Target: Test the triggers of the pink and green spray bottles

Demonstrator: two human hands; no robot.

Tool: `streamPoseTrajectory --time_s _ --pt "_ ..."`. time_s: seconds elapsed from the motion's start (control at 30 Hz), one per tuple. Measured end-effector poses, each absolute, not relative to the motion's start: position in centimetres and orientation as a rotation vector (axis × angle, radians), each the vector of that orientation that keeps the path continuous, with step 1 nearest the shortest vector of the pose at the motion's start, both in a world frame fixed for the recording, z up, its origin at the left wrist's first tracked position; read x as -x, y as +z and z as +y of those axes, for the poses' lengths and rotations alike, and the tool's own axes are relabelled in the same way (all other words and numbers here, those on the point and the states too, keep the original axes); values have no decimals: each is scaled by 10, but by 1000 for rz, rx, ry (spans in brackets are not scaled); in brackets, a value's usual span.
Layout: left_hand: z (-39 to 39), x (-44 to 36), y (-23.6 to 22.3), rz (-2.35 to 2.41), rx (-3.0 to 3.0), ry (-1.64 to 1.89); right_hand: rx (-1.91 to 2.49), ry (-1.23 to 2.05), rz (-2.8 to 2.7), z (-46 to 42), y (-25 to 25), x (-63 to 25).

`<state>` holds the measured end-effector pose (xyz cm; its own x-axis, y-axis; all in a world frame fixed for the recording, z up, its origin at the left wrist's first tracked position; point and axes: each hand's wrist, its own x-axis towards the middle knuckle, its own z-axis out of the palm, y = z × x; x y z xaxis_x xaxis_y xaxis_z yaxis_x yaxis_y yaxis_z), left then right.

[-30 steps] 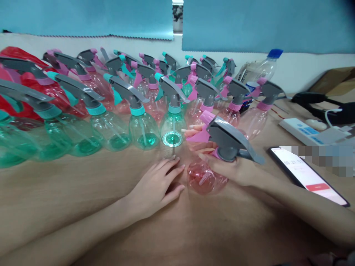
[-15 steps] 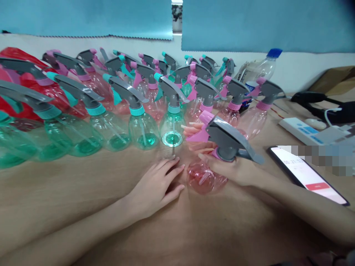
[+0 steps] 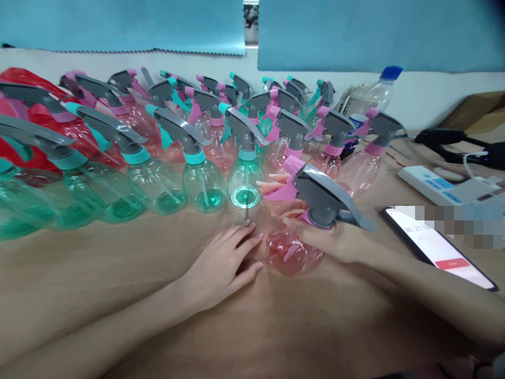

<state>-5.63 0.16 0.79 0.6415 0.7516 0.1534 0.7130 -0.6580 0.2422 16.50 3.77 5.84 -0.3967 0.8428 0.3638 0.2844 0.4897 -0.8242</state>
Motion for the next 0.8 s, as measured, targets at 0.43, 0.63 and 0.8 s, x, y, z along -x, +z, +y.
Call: streamPoseTrajectory --time_s 0.43,0.63,0.8 --pt "1 57 8 1211 -2700 367 848 929 -1999 35 78 -161" --pt "2 57 8 1216 -2695 359 860 905 -1984 35 82 -161" --pt "2 57 8 1213 -2683 378 915 892 -1943 33 82 -160"
